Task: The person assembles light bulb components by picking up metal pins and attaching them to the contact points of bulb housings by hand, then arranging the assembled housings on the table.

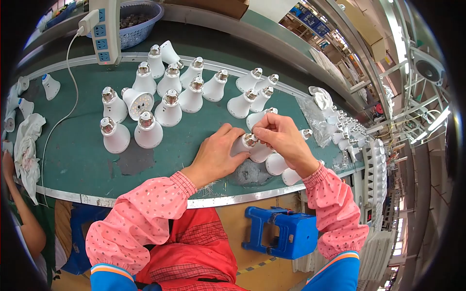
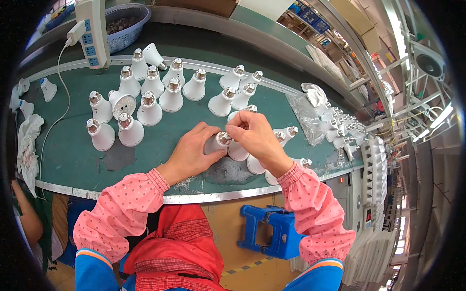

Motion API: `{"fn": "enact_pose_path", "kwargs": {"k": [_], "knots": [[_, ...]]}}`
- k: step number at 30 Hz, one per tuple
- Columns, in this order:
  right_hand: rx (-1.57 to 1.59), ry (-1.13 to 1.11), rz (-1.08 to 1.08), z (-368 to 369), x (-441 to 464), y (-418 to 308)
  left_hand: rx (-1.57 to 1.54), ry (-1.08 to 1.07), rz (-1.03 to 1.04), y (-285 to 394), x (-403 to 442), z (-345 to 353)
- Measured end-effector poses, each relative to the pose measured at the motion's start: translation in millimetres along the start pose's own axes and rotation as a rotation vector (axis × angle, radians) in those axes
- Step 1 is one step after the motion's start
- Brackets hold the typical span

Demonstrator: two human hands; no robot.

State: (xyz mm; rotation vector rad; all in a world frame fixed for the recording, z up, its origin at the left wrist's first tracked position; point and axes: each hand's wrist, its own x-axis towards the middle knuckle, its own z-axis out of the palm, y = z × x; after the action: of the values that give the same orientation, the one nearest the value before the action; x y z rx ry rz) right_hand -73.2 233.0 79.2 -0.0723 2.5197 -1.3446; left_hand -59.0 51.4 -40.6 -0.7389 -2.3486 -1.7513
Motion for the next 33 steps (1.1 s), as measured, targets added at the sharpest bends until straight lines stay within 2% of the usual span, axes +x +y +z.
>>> {"fn": "enact_pose_path", "kwargs": {"k": [5,8,20,33], "knots": [[0.087,-0.078,0.169,-7.1,6.8,-5.9,0.001,-0.002,0.014,-0.8,-0.3,0.2],[0.096,-0.101,0.194,-9.5,8.6,-8.1,0.001,-0.004,0.005,0.1,-0.7,0.2],[0.018,-0.203,0.109,-14.5,8.2,-9.1,-0.005,-0.007,0.001,1.6,-1.6,-1.3],[-0.117,-0.157,0.076,-8.9,10.9,-11.8,0.018,-0.002,0.005,1.7,-2.1,0.8]]}}
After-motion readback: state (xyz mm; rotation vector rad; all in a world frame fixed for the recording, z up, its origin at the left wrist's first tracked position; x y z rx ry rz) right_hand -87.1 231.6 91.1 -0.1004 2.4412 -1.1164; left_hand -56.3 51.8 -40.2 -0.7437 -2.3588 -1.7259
